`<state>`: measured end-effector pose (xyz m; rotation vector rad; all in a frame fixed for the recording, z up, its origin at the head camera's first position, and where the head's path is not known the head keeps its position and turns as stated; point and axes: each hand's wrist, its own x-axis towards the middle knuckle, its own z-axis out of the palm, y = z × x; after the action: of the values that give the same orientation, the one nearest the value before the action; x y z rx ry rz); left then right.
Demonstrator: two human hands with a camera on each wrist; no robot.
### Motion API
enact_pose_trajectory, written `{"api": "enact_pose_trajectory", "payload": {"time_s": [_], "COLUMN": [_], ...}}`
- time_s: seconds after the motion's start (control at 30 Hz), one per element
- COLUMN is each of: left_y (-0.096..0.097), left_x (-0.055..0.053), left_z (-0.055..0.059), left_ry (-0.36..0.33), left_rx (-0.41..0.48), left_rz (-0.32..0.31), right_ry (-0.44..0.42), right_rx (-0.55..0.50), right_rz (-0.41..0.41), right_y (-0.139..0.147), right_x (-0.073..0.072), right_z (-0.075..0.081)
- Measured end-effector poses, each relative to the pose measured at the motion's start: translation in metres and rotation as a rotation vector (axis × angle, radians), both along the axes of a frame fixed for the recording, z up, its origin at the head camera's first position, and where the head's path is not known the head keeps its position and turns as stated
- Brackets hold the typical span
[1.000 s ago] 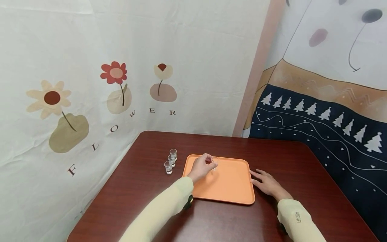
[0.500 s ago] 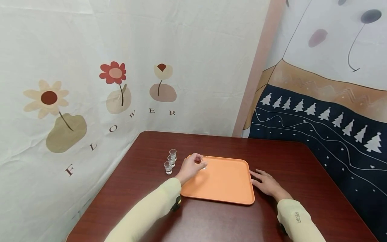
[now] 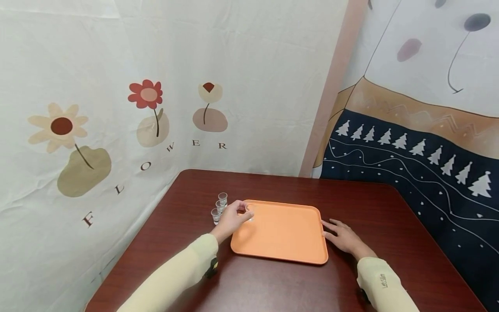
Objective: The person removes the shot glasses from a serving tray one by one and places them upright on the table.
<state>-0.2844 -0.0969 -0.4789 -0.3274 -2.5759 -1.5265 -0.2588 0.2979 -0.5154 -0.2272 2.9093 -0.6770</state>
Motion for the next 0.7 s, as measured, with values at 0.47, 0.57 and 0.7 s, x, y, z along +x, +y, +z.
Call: {"api": "enact_pose_trajectory", "payload": {"time_s": [0.47, 0.57, 0.7], "left_y": [-0.055, -0.066, -0.079], "left_x": [0.019, 0.024, 0.029], "left_z": [-0.003, -0.005, -0.008], "left_ry": [0.001, -0.012, -0.020], "left_rx": [-0.036, -0.042, -0.064], "left_rz": [0.103, 0.117, 0.138], "right_ry": [-0.003, -0.003, -0.006], "right_rx": [-0.007, 0.000, 0.003], "right_rz": [-0.010, -0.007, -0.008], "right_y": [-0.002, -0.002, -0.001], "right_x": [0.001, 0.001, 0.002], "right_z": [0.002, 0.002, 0.003]}}
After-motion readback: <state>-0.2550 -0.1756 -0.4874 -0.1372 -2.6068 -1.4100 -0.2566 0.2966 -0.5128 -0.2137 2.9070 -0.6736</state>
